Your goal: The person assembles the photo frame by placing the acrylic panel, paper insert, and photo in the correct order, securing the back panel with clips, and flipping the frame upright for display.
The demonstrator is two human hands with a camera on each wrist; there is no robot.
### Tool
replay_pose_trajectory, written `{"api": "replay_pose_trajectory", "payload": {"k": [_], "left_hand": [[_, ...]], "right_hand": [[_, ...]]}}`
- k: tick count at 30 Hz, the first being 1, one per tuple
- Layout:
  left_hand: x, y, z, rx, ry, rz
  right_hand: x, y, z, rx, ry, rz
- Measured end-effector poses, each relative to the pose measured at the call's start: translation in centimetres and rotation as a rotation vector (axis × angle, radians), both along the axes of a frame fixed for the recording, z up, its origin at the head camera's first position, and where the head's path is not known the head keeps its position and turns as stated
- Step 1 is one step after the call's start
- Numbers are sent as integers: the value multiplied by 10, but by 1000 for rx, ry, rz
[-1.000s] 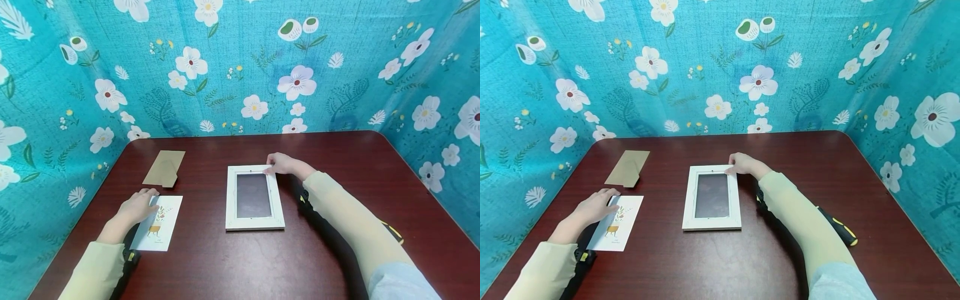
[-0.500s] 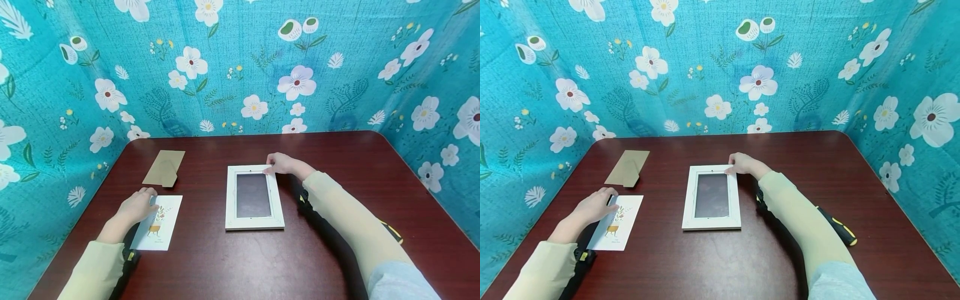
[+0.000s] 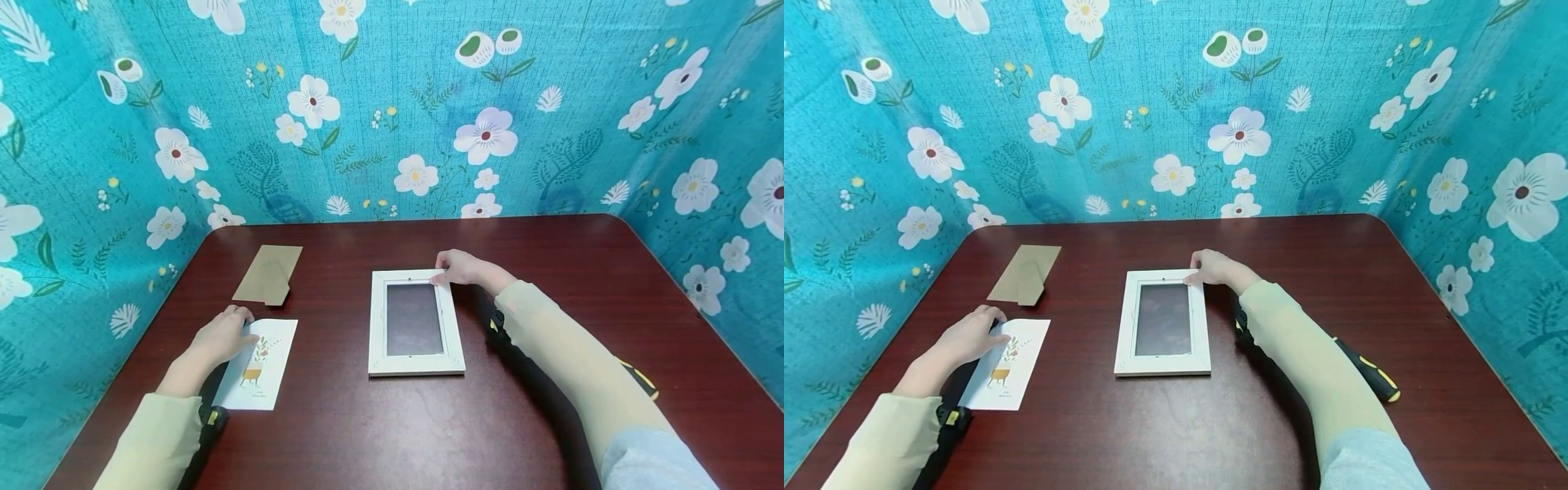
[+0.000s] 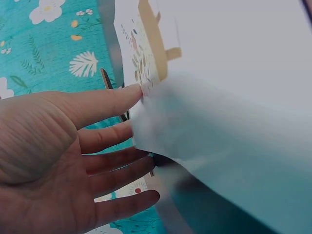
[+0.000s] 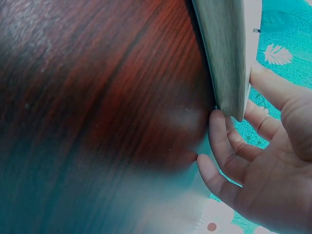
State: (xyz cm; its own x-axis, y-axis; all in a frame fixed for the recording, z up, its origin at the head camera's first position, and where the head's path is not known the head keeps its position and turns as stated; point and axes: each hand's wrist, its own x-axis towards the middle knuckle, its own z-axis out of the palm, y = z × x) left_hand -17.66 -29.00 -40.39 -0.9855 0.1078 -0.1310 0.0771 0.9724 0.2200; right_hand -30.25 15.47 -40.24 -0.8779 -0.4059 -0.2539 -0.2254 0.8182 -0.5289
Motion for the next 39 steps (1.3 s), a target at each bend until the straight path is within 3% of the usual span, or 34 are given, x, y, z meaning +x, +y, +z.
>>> {"api": "replay_pose_trajectory", "payload": {"k": [8, 14, 23, 29, 35, 39], "left_hand": [[1, -1, -1, 24, -16, 23], [0, -3, -3, 102, -52, 48], [-6, -12, -6, 197, -70, 153], [-10, -20, -7, 263, -53, 189], [-8, -26, -8, 442, -150, 244], [-7, -23, -6, 546, -202, 215]], "right_hand": [[-1, -1, -1, -1, -3, 2], [-3, -1, -1, -4, 2, 4], [-3, -1, 1, -18, 4, 5], [-2, -1, -1, -29, 7, 13], [-4, 1, -3, -23, 10, 20], [-5, 5, -4, -27, -5, 36]]}}
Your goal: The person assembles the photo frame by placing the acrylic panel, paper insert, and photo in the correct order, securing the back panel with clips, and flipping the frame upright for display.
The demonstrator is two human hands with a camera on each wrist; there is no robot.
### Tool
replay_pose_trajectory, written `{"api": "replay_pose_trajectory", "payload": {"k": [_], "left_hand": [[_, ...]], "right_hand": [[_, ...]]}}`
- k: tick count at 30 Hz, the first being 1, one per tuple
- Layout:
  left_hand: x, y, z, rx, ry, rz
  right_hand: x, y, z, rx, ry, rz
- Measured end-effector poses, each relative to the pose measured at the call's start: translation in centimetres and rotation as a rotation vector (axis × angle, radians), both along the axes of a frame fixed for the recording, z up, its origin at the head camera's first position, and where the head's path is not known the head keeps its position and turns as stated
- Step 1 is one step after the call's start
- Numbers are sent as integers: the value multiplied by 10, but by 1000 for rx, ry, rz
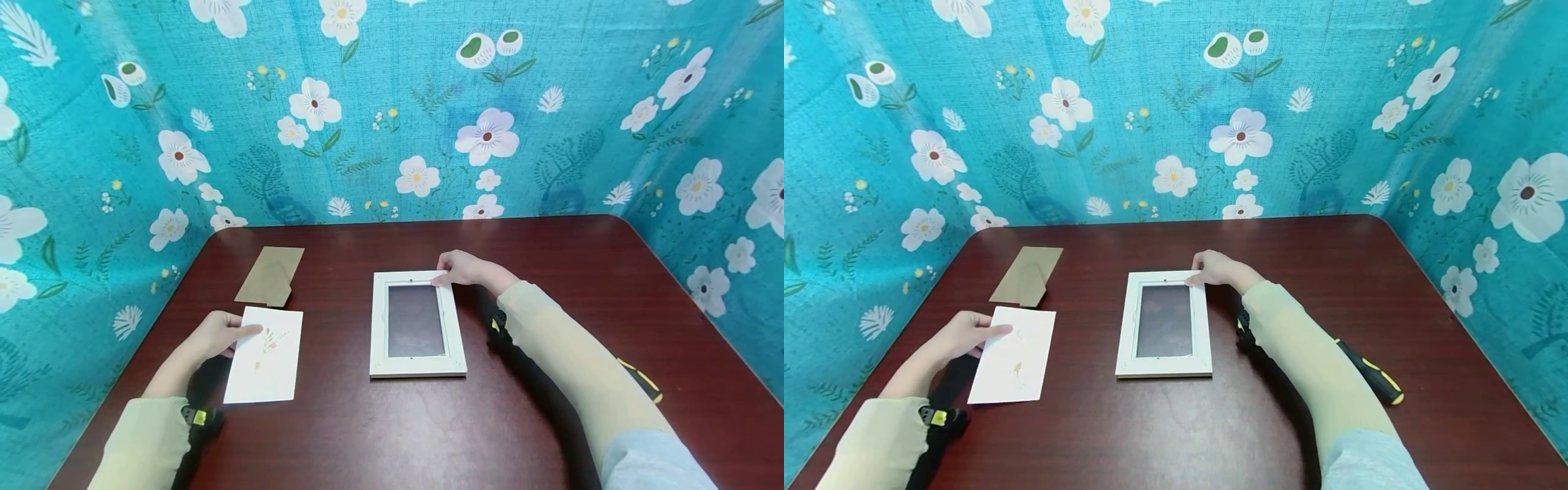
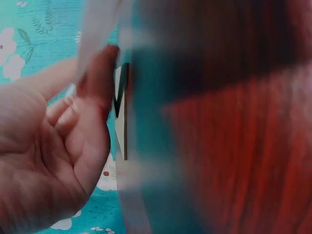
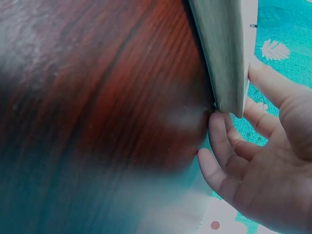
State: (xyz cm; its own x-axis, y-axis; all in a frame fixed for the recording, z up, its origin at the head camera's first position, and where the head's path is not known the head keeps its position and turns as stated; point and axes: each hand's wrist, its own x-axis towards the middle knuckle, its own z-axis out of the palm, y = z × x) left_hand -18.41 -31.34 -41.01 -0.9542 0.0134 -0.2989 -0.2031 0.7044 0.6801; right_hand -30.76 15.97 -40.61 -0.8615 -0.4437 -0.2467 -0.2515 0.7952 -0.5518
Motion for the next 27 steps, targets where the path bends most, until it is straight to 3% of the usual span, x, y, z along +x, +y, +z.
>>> {"api": "replay_pose_trajectory", "payload": {"k": [7, 18, 27], "left_hand": [[-2, 8, 6, 166, 13, -61], [-11, 18, 23, 385, -18, -97], [-18, 35, 31, 458, 15, -88]], "right_hand": [[-2, 10, -4, -60, -54, 44], [-9, 16, -4, -118, -190, 12], [-9, 15, -6, -125, -202, -11]]}}
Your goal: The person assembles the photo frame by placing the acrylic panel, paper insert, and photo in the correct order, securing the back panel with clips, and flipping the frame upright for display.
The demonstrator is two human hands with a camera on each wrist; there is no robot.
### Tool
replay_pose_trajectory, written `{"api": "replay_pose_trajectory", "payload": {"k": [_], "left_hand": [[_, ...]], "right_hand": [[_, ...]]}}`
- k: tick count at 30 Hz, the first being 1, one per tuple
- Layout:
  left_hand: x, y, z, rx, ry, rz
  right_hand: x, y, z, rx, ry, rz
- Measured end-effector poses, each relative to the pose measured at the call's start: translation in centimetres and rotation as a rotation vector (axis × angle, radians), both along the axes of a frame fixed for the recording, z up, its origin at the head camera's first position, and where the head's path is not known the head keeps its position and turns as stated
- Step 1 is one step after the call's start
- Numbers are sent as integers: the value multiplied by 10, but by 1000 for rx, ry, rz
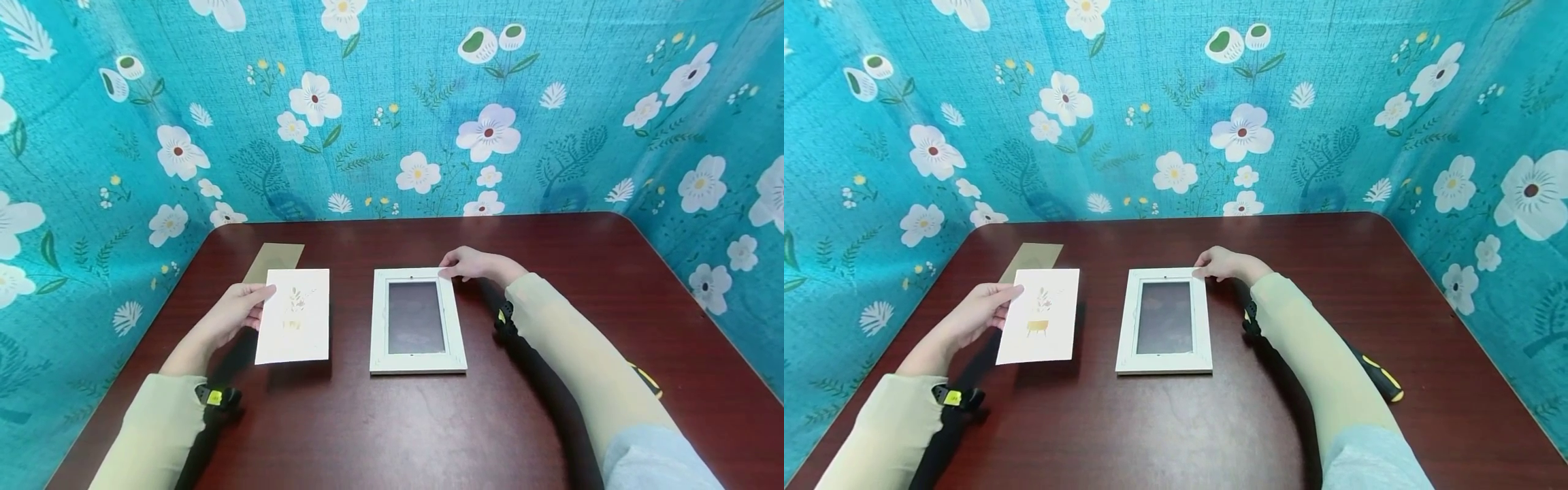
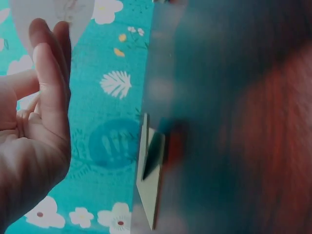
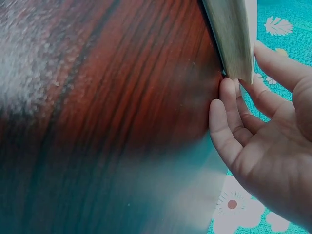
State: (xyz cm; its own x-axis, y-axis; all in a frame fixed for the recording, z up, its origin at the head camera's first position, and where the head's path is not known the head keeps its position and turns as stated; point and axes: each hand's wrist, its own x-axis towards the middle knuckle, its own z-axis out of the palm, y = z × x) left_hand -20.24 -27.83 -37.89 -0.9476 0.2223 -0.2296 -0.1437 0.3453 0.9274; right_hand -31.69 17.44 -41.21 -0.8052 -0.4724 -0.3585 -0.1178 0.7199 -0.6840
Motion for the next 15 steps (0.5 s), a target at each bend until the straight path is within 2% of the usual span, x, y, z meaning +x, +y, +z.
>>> {"api": "replay_pose_trajectory", "payload": {"k": [4, 10, 15], "left_hand": [[-4, 10, 4, 37, 43, 6], [-9, 28, 13, 37, 132, -11], [-15, 43, 18, 29, 169, 17]], "right_hand": [[0, 0, -1, 2, -6, -15], [3, -1, 0, 3, -11, -31], [2, -3, 2, 19, -19, -25]]}}
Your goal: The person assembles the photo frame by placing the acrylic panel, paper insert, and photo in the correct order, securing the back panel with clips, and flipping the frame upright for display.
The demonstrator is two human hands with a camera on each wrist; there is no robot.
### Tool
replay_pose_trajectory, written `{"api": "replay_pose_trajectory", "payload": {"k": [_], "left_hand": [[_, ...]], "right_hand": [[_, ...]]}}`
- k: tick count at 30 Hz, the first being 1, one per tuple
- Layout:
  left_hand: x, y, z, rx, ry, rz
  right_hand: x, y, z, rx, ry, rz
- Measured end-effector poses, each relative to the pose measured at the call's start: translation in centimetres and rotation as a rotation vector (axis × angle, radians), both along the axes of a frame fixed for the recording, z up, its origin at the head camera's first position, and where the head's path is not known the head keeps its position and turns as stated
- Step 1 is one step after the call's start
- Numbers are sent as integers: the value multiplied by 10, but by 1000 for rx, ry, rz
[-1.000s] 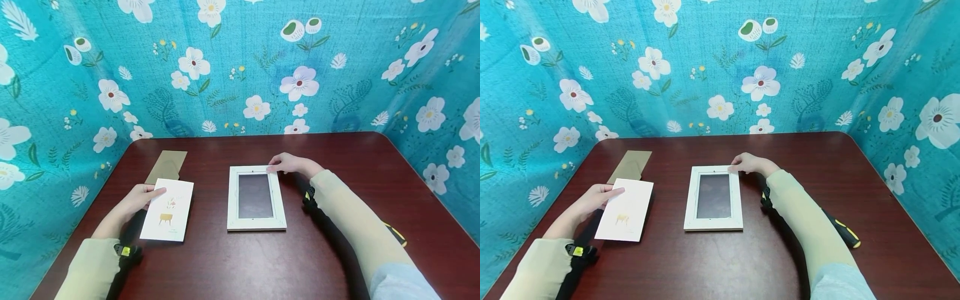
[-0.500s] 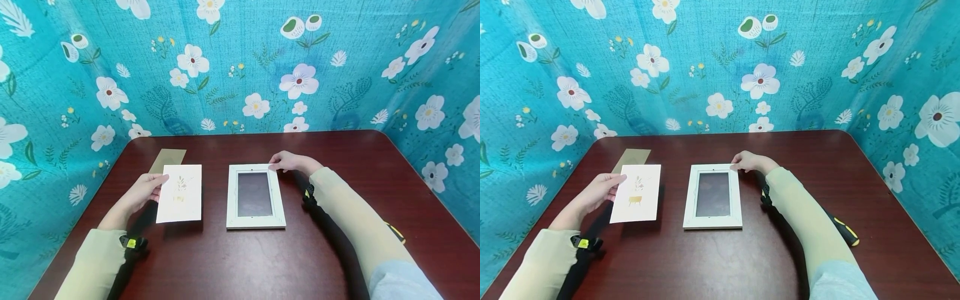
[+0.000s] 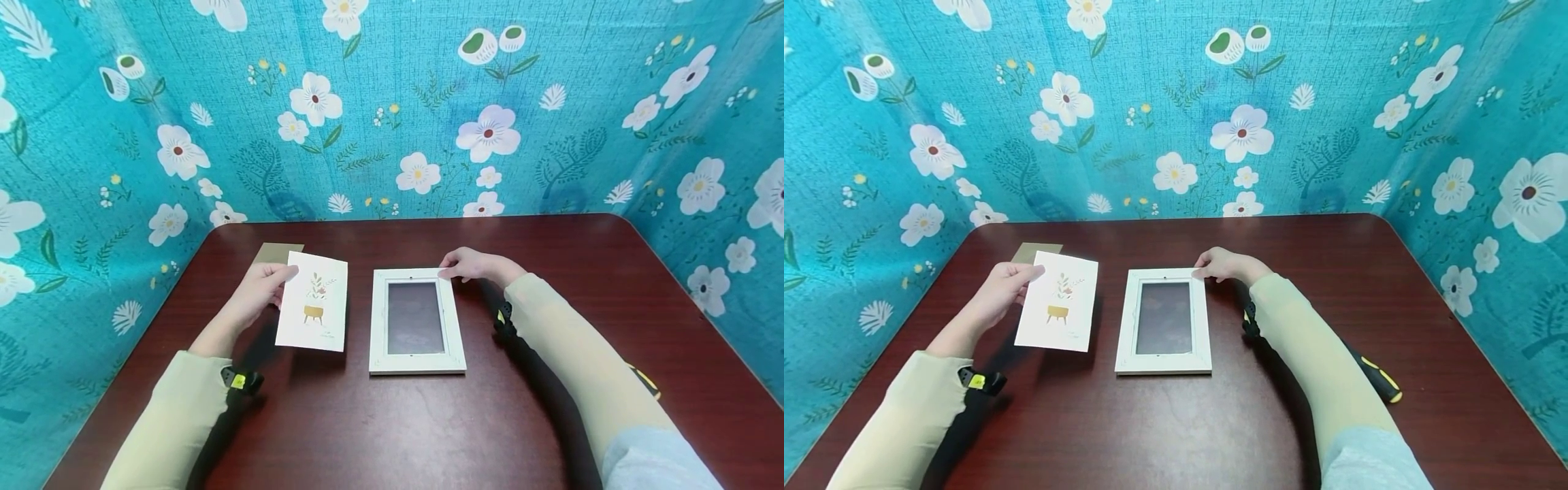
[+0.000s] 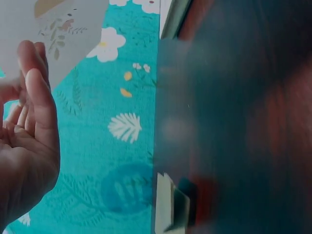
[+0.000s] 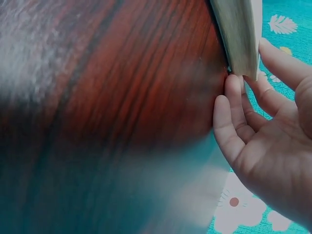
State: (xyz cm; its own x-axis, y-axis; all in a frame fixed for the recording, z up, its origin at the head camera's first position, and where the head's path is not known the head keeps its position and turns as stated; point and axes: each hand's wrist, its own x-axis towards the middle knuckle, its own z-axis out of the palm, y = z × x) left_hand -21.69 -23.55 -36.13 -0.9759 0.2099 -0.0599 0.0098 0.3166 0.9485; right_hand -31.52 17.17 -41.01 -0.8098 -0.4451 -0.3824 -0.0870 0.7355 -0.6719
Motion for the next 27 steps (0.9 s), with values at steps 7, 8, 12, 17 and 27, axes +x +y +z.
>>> {"api": "replay_pose_trajectory", "payload": {"k": [7, 8, 12, 17, 27], "left_hand": [[-7, 22, 9, -14, 53, 3], [-8, 26, 11, -13, 62, -5], [-12, 38, 17, -31, 88, -25], [-16, 52, 23, -120, 159, -74], [-24, 89, 27, -221, 132, -206]], "right_hand": [[-4, 1, 3, -14, -47, 8], [-4, 2, 3, -14, -46, 11], [-5, 3, 2, -15, -35, 18], [-4, 0, 1, -14, -21, 2], [-1, 0, 2, 0, -11, -7]]}}
